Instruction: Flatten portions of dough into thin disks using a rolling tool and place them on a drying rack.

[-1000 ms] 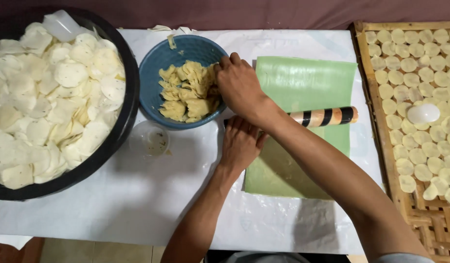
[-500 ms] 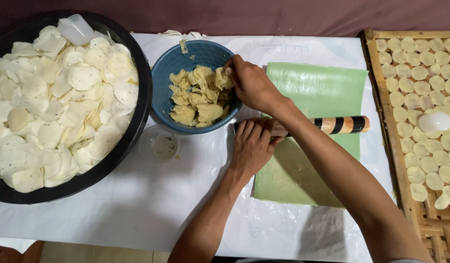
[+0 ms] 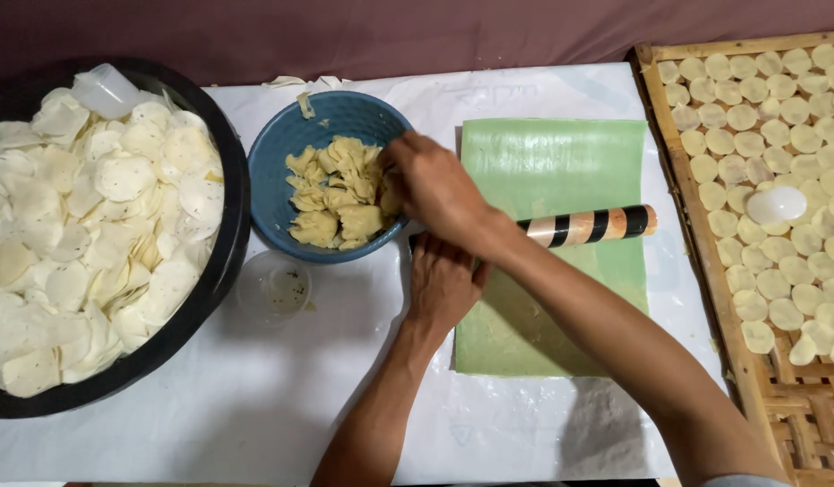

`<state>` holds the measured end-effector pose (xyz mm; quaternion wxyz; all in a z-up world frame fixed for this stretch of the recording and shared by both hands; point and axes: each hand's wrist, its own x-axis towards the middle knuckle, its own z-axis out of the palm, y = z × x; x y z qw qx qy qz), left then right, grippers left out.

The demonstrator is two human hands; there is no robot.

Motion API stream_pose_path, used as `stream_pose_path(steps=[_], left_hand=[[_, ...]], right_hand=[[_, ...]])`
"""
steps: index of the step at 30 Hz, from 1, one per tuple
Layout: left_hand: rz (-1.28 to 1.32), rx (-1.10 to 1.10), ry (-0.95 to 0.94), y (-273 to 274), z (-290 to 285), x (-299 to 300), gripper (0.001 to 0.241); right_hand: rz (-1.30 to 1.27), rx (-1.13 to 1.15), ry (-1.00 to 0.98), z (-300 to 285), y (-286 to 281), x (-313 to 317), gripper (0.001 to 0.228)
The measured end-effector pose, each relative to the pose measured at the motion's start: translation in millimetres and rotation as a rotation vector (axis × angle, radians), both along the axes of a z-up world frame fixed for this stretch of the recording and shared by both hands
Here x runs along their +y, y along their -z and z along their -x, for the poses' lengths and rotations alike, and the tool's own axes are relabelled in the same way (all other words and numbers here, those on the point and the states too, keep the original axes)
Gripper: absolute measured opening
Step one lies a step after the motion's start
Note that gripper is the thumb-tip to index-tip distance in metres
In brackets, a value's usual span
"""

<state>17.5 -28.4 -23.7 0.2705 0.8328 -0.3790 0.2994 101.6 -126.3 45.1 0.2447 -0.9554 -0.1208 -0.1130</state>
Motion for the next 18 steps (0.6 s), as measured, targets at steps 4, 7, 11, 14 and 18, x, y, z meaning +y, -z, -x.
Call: stream_pose_path(steps=[4, 7, 11, 14, 18], left_hand=[[-0.006, 0.014, 0.034, -5.7, -4.4, -12.3, 0.026], [-0.02, 0.015, 0.069, -11.9, -10.5, -19.1, 0.026], [-0.032, 0.026, 0.097, -16.3, -12.3, -19.4, 0.026], [-0.033, 0.039, 0.12, -18.4, -8.1, -16.3, 0.025], [-0.027, 0.044, 0.117, -23.9, -6.0, -12.3, 0.025]], right_hand=[[-0.07, -0.091, -0.193, 10.1, 3.4, 54.4, 0.028], [0.12, -0.141, -0.231, -3.8, 37.5, 77.4, 0.02], [0.229, -0.232, -0.095, -9.5, 39.1, 88.4, 0.01], [0.244, -0.128, -0.096, -11.1, 38.5, 88.0, 0.013], [0.217, -0.144, -0.064, 4.3, 17.6, 78.6, 0.014]])
